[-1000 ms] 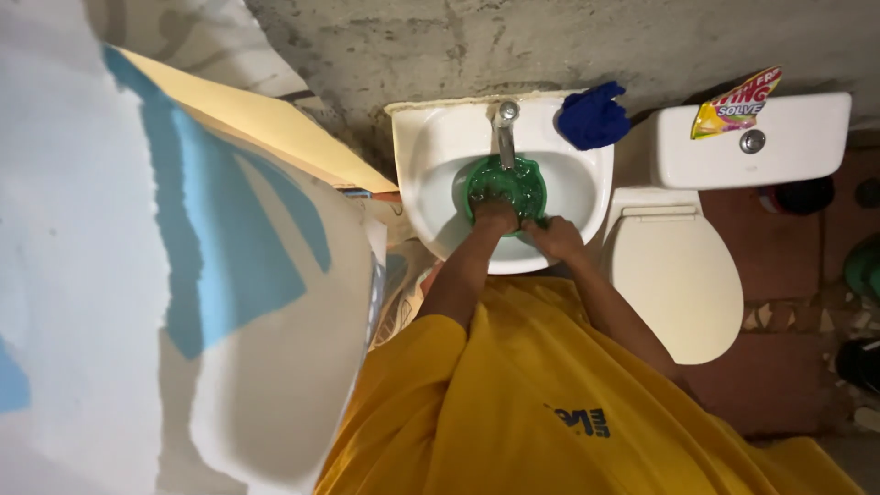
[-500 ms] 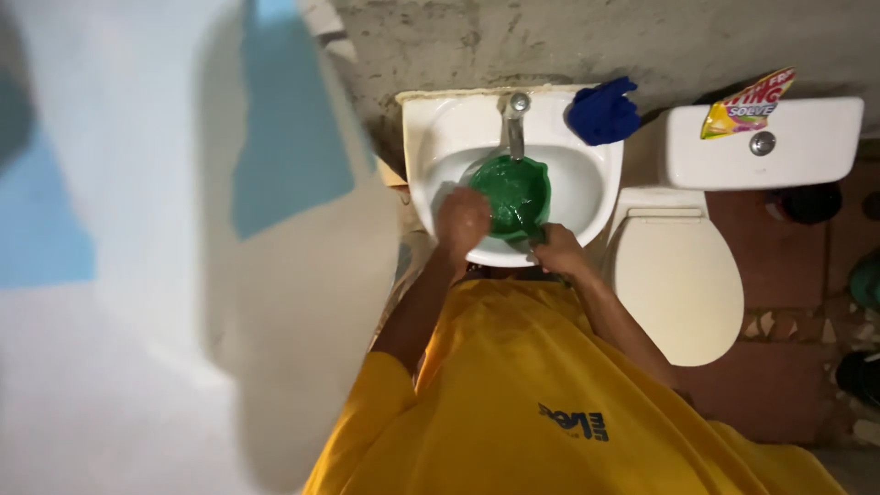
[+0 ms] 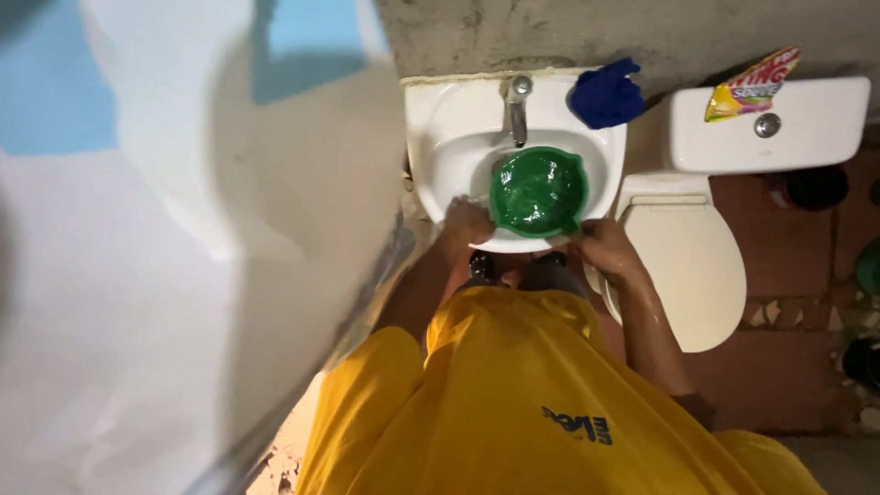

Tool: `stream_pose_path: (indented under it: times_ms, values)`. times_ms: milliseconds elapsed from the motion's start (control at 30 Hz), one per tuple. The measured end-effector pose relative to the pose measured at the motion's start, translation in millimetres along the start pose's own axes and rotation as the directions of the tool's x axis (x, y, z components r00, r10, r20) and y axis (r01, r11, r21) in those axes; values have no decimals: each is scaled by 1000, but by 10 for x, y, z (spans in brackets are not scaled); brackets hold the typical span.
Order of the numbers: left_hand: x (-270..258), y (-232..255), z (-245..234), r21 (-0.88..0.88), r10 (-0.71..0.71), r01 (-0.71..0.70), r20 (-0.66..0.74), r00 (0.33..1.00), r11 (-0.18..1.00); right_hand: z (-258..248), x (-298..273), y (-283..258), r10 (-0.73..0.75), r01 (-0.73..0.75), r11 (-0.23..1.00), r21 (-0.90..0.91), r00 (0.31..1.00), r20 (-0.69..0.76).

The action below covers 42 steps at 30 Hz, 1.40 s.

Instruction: Cleaning the toilet and sink using a dipper and a cloth in a bathroom.

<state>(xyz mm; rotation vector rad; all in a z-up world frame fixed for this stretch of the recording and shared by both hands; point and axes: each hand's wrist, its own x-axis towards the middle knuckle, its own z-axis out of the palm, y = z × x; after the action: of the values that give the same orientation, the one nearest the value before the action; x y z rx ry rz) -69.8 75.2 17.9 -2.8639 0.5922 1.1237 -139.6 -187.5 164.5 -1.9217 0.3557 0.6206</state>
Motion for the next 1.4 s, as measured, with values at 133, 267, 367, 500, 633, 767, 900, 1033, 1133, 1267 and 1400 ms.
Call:
stream_pose_path:
  times_ms: [133, 267, 367, 500, 633, 767, 900, 1033, 1133, 1267, 1400]
  values:
    - [-70, 537, -280, -186, -2, 14, 62, 998, 982, -256, -245, 291, 52, -54, 999, -10, 992, -116]
    - [82, 1121, -280, -311, 6, 33, 123, 992, 950, -528, -629, 674, 147, -105, 972, 209, 969, -198]
    - [190, 1554, -169, -346, 37, -5, 88, 995, 938, -688, -1005, 975, 187, -92, 933, 348, 950, -249]
    - [437, 2105, 6, -409, -35, -12, -107, 994, 912, -880, -1449, 1330, 262, -85, 855, 511, 922, -285]
    - [371, 2693, -85, -478, -49, -180, -428, 903, 860, -1091, -1629, 1665, 289, -28, 813, 581, 887, -360]
    - [1149, 3308, 57, -353, 133, -428, -622, 772, 832, -1465, -1581, 1628, 264, -95, 928, 361, 850, -456]
    - [2405, 3762, -3, -633, 9, -212, -308, 951, 744, -1917, -1051, 1910, -207, -134, 901, -412, 703, -681]
    - [3081, 4248, -737, -608, -82, -320, -539, 839, 727, -2477, -900, 1680, -174, -109, 937, -331, 676, -716]
    - [3422, 4732, -1192, -312, -34, -297, -739, 673, 903, -2865, -1015, 1584, 284, -3, 890, 456, 785, -551]
    - [3540, 5448, -1294, -746, -283, -257, -512, 811, 614, -3150, -1252, 1777, 352, 184, 602, 777, 812, -465]
    - [3350, 5876, -705, -471, 104, -587, -715, 691, 659, -3157, -1460, 2356, 368, 163, 624, 764, 802, -471]
